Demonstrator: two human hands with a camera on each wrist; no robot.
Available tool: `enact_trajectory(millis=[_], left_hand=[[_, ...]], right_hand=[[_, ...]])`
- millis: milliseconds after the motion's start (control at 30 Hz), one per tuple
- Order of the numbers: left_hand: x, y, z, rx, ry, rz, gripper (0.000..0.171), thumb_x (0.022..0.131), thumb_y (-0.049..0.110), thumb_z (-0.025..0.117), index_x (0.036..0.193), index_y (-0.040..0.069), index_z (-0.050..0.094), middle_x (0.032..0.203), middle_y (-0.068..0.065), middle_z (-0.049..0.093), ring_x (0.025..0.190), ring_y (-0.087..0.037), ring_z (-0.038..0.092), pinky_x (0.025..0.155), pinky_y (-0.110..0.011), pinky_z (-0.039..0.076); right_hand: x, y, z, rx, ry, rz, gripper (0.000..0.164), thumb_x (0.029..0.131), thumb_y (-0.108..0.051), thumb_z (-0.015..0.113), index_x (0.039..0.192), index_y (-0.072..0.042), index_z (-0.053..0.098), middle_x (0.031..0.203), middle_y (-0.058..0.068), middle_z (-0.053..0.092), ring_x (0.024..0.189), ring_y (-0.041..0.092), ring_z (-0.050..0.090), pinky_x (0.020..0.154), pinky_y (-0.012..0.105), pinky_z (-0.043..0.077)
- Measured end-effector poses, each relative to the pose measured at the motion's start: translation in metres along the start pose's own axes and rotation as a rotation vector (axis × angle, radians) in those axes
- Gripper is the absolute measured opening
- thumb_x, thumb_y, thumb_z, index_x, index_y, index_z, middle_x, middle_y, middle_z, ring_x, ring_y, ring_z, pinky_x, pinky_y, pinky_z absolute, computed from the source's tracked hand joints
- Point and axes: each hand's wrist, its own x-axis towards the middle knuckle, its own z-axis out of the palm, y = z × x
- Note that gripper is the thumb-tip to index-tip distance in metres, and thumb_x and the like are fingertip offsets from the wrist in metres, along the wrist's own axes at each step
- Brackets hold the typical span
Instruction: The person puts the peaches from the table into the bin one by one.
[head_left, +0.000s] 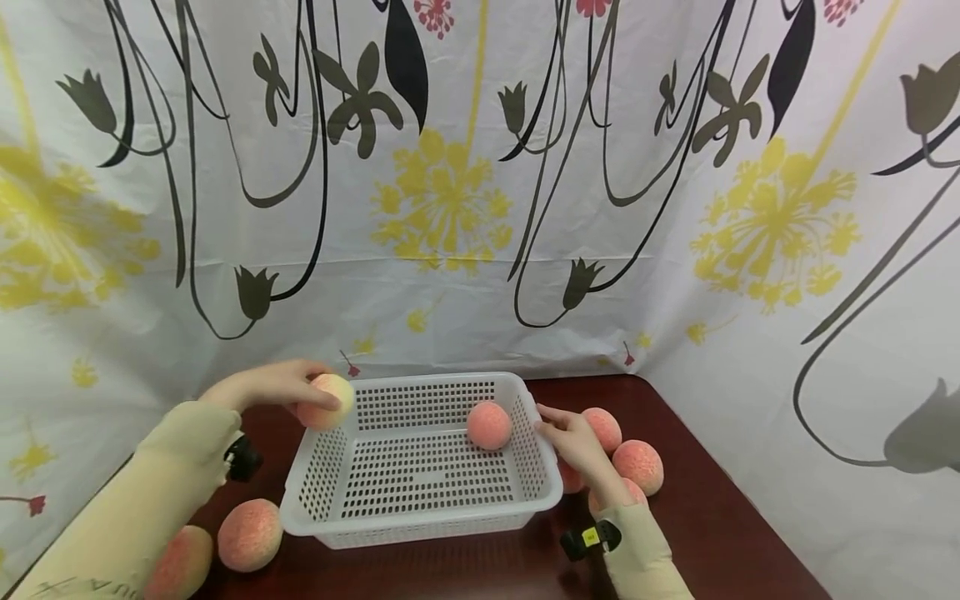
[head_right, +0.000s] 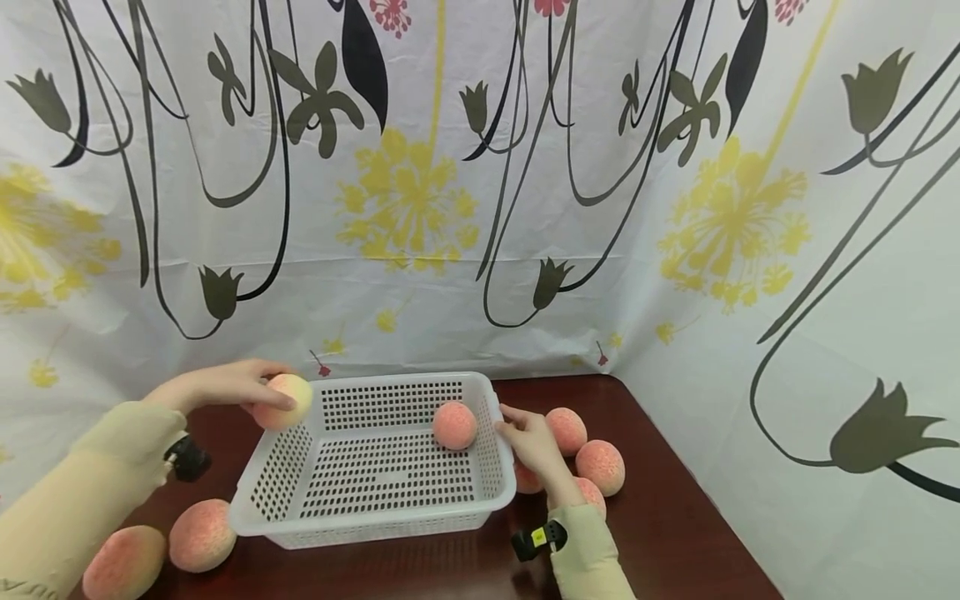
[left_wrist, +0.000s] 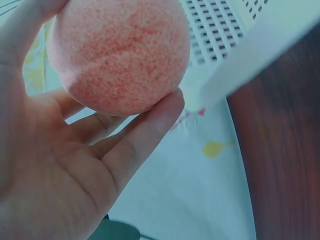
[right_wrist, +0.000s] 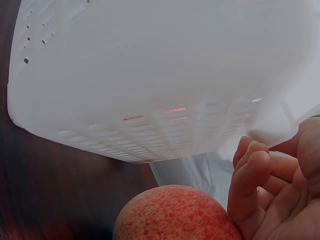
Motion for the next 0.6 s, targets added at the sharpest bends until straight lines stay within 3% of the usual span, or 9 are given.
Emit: enact_trajectory(millis=[233, 600], left_hand=[[0.016, 0.005, 0.015, -0.019, -0.026, 0.007, 0.065, 0.076, 0.031, 0.066, 0.127, 0.0, 0.04, 0.103, -0.01, 0.054, 0.083, -0.02, 0.055, 0.064, -0.035, 0.048], [0.038, 0.013, 0.035, 0.049, -0.033, -0.017, 0.061, 0.073, 0.037, 0.069, 0.121, 0.006, 0.047, 0.101, -0.006, 0.054, 0.08, -0.018, 0.053, 0.063, -0.033, 0.046]], right_hand=[[0.001, 0.0, 0.001, -0.015, 0.001, -0.019, 0.043, 0.088, -0.015, 0.054, 0.129, -0.005, 0.045, 0.1, 0.016, 0.06, 0.082, 0.024, 0.061, 0.066, 0.035, 0.05], [0.0, 0.0, -0.001, 0.007, -0.008, -0.012, 0.043, 0.088, -0.014, 0.053, 0.13, -0.006, 0.043, 0.108, 0.017, 0.058, 0.084, 0.026, 0.061, 0.066, 0.036, 0.05]])
